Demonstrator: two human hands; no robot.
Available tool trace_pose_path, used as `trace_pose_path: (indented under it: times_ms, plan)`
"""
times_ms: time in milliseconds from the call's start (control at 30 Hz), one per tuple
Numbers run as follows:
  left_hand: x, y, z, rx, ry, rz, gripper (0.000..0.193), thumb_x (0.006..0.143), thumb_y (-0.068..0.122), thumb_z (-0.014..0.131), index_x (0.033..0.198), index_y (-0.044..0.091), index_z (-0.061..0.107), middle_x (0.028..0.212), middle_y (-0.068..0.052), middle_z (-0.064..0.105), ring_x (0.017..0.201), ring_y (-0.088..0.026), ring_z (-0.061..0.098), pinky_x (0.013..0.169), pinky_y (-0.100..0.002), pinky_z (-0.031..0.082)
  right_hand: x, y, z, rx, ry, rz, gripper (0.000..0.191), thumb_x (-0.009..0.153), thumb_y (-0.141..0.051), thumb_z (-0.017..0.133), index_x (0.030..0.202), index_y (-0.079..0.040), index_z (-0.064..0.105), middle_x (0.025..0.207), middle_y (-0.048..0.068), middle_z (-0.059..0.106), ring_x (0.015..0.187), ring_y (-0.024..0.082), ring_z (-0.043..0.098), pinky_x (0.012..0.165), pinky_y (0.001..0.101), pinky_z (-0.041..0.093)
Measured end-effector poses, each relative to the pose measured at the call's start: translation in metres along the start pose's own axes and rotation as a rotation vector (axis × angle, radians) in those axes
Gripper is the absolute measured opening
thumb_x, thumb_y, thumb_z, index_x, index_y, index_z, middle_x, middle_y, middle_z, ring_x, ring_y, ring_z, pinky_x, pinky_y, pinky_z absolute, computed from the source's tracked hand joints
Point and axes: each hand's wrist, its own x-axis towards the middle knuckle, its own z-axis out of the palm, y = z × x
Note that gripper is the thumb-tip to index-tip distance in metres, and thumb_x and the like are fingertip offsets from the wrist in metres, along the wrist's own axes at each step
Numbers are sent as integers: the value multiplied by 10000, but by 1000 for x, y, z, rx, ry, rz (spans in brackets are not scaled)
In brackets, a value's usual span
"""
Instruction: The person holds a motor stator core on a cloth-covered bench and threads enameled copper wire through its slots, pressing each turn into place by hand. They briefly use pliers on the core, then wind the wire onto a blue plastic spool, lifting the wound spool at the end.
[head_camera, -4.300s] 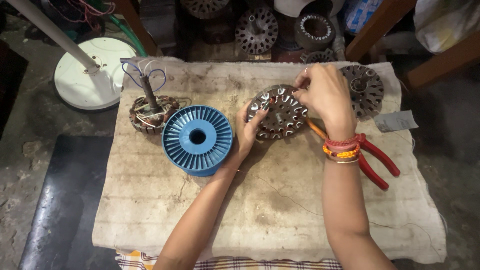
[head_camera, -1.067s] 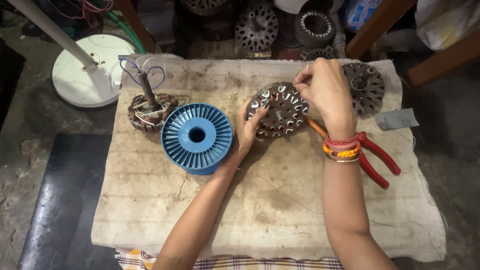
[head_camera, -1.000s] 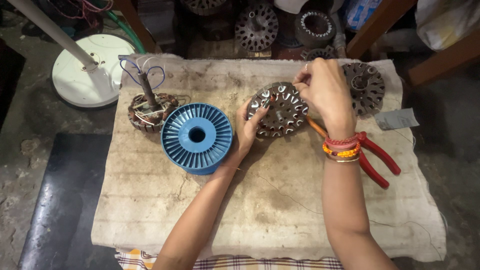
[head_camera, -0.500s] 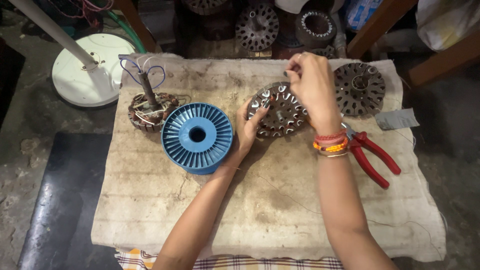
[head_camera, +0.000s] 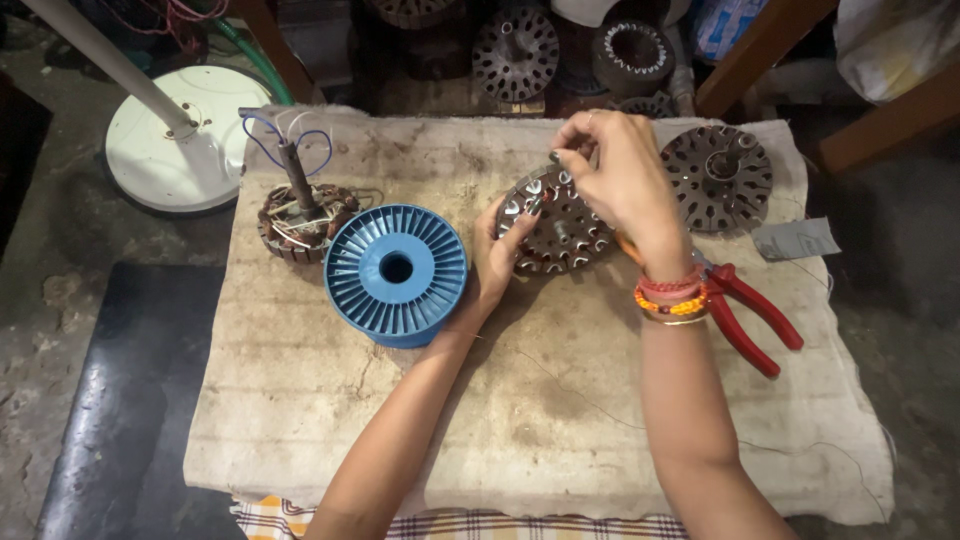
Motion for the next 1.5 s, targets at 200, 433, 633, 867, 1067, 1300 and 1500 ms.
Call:
trace_pose_path:
  times_ms: [200, 433, 633, 867, 1067, 1300, 1500]
  plan:
    - [1, -2, 0, 21, 2, 53, 289, 976, 199, 663, 1179, -7, 669, 963, 2, 677, 888, -93, 600, 801, -251, 484, 0, -4, -8, 112, -173, 128, 100, 901, -30, 699, 981, -14, 756, 799, 65, 750, 609, 91, 629, 569, 278, 509]
    - [0, -5, -1, 14, 1, 37, 278, 984, 185, 660, 1178, -15, 668, 940, 6, 661, 859, -87, 578, 773, -252, 472, 5, 1, -1, 196, -154, 88, 107, 928, -76, 716, 1021, -30, 741, 772, 14, 722, 621, 64, 625, 562, 259, 509]
    - [2, -6, 0, -7, 0, 30, 288, 971, 184, 660, 1187, -5, 662, 975, 4, 693, 896, -88, 609, 810, -248, 488, 4, 4, -4, 208, -201, 194, 104, 921, -78, 713, 1011, -57, 760, 787, 6, 719, 665, 68, 594, 614, 261, 482]
    - [1, -1, 0, 62, 15, -8, 314, 969, 213, 663, 1196, -5, 675, 970, -19, 698, 894, -116, 623, 818, -274, 491, 6, -2, -1, 335, -245, 135, 94, 904, -66, 724, 994, -49, 745, 841, 5, 733, 735, 70, 642, 696, 258, 544]
    - [0, 1, 0, 48, -10, 55, 315, 982, 212, 655, 1211, -4, 669, 1013, -20, 705, 947, -120, 635, 867, -278, 500, 0, 24, -23, 323, -376, 158, 125, 882, -61, 716, 998, -51, 762, 886, 29, 761, 786, 107, 686, 741, 282, 578]
    - [2, -5, 0, 21, -10, 57, 298, 994, 193, 650, 1207, -14, 673, 1013, -16, 694, 926, -104, 608, 847, -269, 489, -18, 90, -68, 43, -175, 384, 161, 871, -45, 748, 1029, -63, 779, 941, 68, 777, 835, 134, 703, 775, 309, 556]
    - [2, -10, -3, 6, -31, 61, 317, 992, 200, 653, 1227, -13, 663, 1025, -6, 694, 943, -94, 602, 867, -261, 483, -20, 104, -61, -364, -159, 677, 160, 834, -68, 739, 944, -128, 838, 922, 99, 785, 798, 200, 711, 782, 359, 557]
